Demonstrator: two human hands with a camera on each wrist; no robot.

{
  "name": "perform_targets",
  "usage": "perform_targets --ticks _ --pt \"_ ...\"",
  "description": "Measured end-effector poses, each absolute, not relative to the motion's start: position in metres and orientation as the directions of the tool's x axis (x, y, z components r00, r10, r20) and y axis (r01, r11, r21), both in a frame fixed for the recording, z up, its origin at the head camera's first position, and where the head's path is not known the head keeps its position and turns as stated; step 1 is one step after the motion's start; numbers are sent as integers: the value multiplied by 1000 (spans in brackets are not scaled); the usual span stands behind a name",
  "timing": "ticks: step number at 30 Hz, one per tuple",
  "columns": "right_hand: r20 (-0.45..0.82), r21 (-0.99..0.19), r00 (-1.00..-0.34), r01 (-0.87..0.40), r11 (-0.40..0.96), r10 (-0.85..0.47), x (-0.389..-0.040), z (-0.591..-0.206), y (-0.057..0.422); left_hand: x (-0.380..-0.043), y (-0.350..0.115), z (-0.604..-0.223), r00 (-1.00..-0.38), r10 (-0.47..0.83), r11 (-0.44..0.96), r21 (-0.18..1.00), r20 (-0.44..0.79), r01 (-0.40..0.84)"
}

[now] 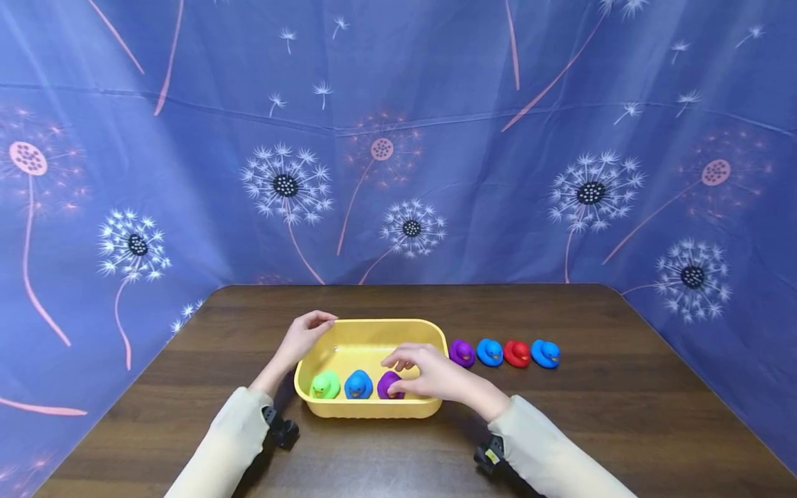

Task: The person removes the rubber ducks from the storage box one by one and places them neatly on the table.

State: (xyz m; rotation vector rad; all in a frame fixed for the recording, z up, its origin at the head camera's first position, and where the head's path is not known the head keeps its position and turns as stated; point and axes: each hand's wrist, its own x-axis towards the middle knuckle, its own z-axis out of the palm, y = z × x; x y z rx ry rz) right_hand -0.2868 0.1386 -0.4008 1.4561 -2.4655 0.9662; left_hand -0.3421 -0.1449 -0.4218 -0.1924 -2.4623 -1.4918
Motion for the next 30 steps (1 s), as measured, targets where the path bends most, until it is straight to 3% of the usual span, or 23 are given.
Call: perform_targets --ticks 10,21,30 --pt "400 -458 -494 -837 299 -772 -289 -408 131 -342 -144 -424 -960 -25 465 854 279 235" --pt "305 -484 -596 -769 418 -743 -288 -406 128 -342 -144 -419 -958 -16 484 840 286 243" --pt "288 -497 -624 -746 444 -726 -287 -408 129 -341 -145 -421 -963 -16 478 848 269 229"
